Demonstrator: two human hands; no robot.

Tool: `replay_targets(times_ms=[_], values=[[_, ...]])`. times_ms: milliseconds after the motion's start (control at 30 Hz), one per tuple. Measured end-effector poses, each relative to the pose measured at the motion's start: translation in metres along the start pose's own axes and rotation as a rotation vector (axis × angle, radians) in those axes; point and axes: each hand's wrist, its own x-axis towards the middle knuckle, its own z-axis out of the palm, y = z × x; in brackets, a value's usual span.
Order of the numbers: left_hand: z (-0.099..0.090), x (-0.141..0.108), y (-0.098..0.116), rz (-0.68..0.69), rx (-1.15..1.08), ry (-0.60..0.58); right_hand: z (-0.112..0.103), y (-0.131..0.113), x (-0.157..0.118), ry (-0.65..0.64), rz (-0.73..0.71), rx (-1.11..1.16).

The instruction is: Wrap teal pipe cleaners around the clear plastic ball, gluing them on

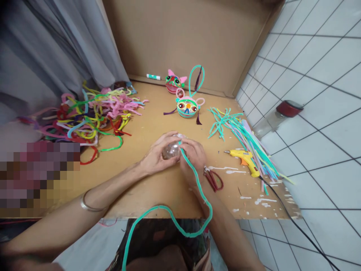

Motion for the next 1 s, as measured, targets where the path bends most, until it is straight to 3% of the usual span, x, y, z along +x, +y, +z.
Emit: replay_targets(times_ms=[333,533,800,900,1000], values=[[-0.003,0.005,0.001,-0.047,-0.030,-0.017,-0.003,-0.005,0.000,-0.034,0.035,-0.014],[-0.006,0.008,-0.003,-0.135,-0.073,0.039,-0.006,-0.007,-0.001,-0.017,0.003,0.003],[-0.007,0.007,-0.016,-0.151,-0.033,-0.048,0.000,-0.005,0.003,-0.078,-0.033,-0.059],[-0.005,0.005,-0.019,-0.164,0.006,-0.044,-0.013,-0.006,-0.003,-0.150,0.045,-0.152],[-0.005,0.004,-0.021,-0.195,0.022,-0.022,-0.042,-0.008,-0.025,-0.233,0.102,-0.319]])
